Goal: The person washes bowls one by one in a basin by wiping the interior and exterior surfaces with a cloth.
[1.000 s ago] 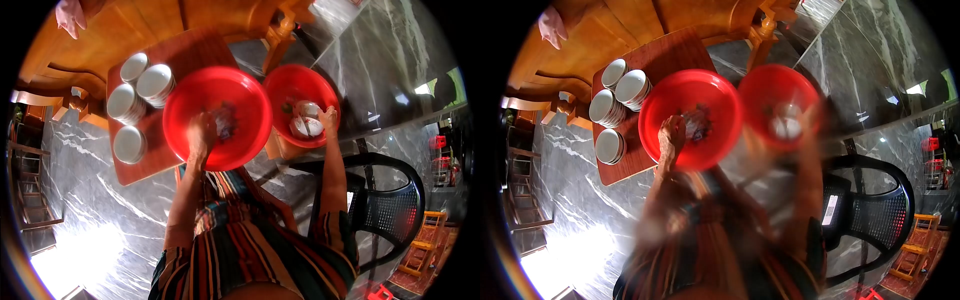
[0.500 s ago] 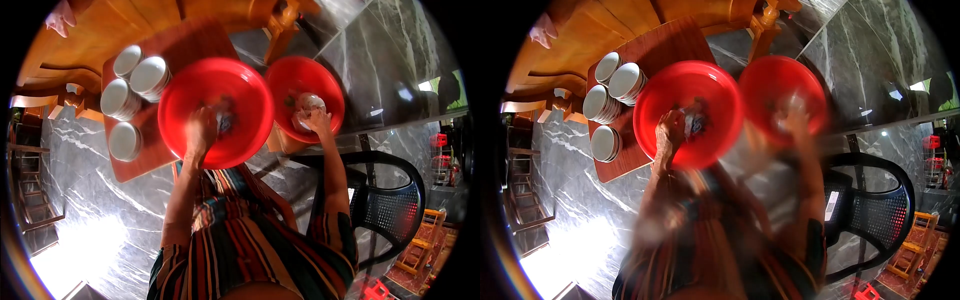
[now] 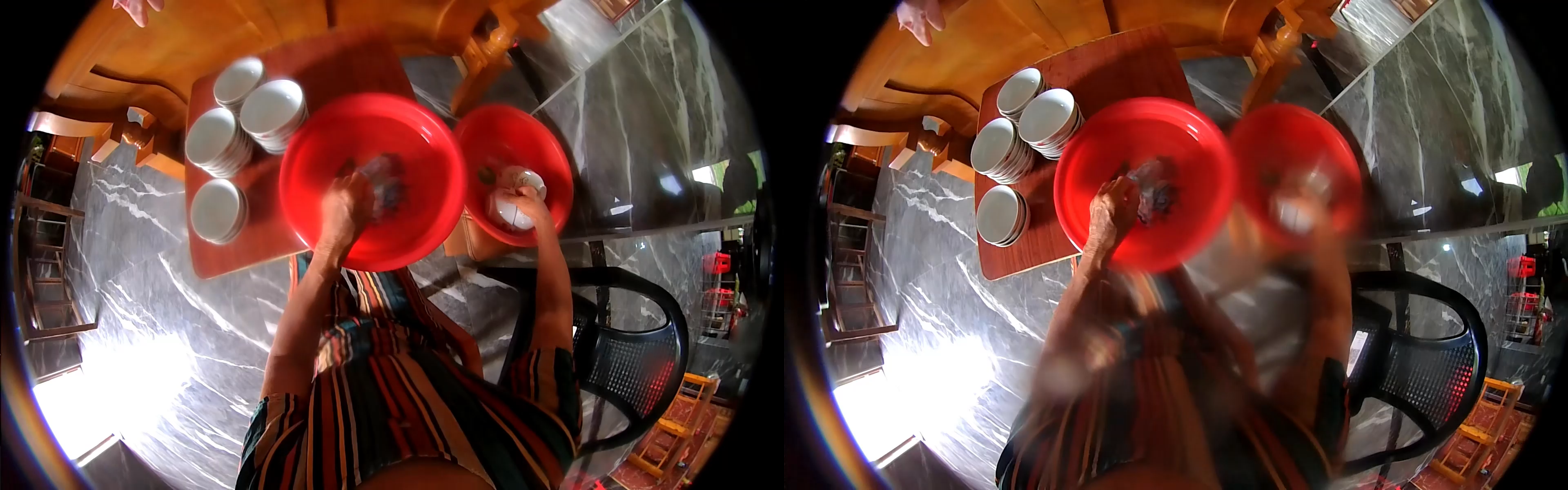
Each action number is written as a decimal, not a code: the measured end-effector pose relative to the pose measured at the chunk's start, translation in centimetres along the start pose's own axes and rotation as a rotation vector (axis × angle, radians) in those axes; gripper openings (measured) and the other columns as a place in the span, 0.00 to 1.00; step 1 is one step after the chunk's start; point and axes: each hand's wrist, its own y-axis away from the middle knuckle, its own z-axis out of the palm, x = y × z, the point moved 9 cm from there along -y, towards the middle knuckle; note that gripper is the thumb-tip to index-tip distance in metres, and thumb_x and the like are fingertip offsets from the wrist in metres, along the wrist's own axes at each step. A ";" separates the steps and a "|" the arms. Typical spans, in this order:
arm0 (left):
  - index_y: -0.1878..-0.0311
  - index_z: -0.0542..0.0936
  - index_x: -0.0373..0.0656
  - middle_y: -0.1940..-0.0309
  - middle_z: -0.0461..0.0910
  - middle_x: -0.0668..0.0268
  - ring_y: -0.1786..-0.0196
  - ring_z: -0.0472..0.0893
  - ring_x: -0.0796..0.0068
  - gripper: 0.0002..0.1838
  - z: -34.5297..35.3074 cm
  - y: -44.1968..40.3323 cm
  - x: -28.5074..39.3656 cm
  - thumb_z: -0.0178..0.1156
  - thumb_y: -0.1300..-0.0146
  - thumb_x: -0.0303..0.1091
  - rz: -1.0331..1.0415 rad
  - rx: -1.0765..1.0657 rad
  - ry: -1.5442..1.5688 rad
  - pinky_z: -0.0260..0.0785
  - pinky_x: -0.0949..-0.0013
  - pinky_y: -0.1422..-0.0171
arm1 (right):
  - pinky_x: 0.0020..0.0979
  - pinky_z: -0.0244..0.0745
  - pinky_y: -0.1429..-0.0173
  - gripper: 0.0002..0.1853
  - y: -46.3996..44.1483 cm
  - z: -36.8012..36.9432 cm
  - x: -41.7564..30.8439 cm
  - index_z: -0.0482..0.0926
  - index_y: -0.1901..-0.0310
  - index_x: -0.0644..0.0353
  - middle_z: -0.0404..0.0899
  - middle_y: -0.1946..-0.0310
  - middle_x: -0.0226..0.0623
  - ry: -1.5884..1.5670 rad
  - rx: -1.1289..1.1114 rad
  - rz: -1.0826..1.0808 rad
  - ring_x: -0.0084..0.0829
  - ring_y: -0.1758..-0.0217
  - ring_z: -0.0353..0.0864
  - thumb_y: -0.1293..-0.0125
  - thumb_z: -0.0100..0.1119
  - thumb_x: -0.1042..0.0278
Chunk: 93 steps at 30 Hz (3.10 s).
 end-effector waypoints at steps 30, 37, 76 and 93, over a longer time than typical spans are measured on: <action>0.67 0.75 0.41 0.77 0.78 0.59 0.71 0.81 0.61 0.12 5.7 2.8 -0.9 0.57 0.44 0.40 0.188 -0.183 -0.293 0.72 0.62 0.65 | 0.20 0.67 0.70 0.15 4.9 3.4 -37.7 0.80 0.69 0.61 0.79 0.75 0.26 -0.750 -0.015 -0.645 0.15 0.74 0.72 0.45 0.67 0.56; 0.71 0.76 0.43 0.78 0.78 0.59 0.72 0.81 0.59 0.12 5.0 2.5 0.6 0.59 0.43 0.42 0.206 -0.234 -0.110 0.73 0.60 0.68 | 0.26 0.63 0.73 0.16 5.7 6.2 -38.5 0.77 0.76 0.63 0.72 0.83 0.27 -0.483 0.130 -0.627 0.16 0.77 0.67 0.45 0.65 0.57; 0.53 0.76 0.43 0.57 0.73 0.56 0.56 0.74 0.52 0.17 3.2 2.1 2.2 0.59 0.47 0.34 0.265 -0.270 -0.141 0.70 0.54 0.56 | 0.39 0.70 0.76 0.11 1.5 -1.9 -9.1 0.77 0.82 0.50 0.77 0.81 0.34 0.990 0.644 -0.267 0.37 0.77 0.78 0.48 0.56 0.57; 0.57 0.73 0.35 0.61 0.75 0.51 0.57 0.77 0.52 0.23 3.2 2.2 1.4 0.68 0.51 0.40 0.213 -0.177 -0.101 0.72 0.55 0.57 | 0.41 0.72 0.70 0.05 1.4 -6.5 -3.1 0.77 0.75 0.55 0.78 0.76 0.41 0.687 1.001 -0.198 0.42 0.71 0.79 0.45 0.58 0.66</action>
